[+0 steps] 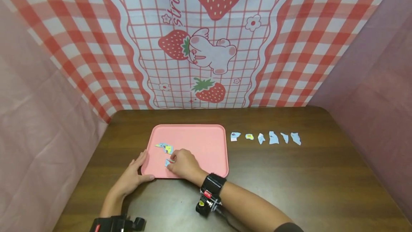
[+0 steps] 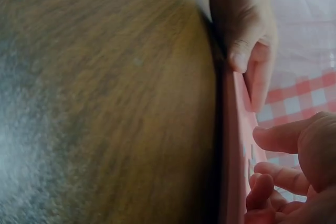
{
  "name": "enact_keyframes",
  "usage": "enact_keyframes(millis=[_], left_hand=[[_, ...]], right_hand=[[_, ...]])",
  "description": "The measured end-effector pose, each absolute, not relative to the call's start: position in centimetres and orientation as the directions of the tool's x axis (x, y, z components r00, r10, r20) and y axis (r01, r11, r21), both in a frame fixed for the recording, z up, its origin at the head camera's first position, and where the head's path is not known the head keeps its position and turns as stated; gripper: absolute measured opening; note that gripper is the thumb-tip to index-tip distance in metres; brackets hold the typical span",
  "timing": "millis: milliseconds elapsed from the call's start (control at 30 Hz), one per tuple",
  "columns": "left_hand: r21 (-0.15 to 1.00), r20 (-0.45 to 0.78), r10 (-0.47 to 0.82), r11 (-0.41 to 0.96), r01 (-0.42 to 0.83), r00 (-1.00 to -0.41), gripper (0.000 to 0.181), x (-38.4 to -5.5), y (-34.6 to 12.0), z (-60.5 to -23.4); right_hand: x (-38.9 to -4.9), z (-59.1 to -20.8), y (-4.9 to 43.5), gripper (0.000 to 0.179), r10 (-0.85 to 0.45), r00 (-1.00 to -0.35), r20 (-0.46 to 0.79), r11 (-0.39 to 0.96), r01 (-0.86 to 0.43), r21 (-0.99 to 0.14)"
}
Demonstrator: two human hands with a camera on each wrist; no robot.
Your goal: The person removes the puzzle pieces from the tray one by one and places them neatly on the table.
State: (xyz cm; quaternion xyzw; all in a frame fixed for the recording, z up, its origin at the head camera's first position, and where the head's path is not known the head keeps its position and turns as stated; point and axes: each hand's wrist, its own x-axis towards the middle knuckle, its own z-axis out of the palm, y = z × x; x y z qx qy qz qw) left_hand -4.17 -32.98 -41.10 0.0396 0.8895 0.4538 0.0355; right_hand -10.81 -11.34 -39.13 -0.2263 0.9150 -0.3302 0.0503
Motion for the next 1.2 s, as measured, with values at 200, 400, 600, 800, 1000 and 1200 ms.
enact_keyframes(millis=[200,400,600,800,1000,1200], left_hand=[[0.806,-0.017,0.113,0.59,0.053,-0.993,0.096,-4.17,-33.04,-41.0],[0.81,-0.016,0.102,0.585,0.047,-0.995,0.096,-4.17,-33.02,-41.07],[0.801,-0.002,0.119,0.594,0.07,-0.993,0.095,-4.21,-33.11,-41.16],[0.801,0.009,0.125,0.592,0.082,-0.992,0.094,-4.21,-33.07,-41.12],[0.814,-0.02,0.105,0.579,0.045,-0.994,0.095,-4.22,-32.92,-40.81],[0.823,-0.016,0.108,0.566,0.048,-0.994,0.095,-4.13,-32.87,-40.74]], right_hand=[[-10.53,-39.61,-11.71,0.02,-0.469,-0.882,0.042,0.718,-0.409,-0.563],[-10.48,-39.84,-11.88,0.019,-0.477,-0.875,0.081,0.727,-0.444,-0.523],[-10.29,-39.95,-12.11,0.02,-0.466,-0.879,0.101,0.74,-0.449,-0.501],[-10.27,-39.91,-12.23,0.031,-0.457,-0.883,0.108,0.761,-0.451,-0.467],[-10.36,-39.8,-12.21,0.029,-0.458,-0.885,0.091,0.762,-0.443,-0.472],[-10.51,-39.82,-12.14,0.016,-0.452,-0.888,0.083,0.74,-0.426,-0.521]])
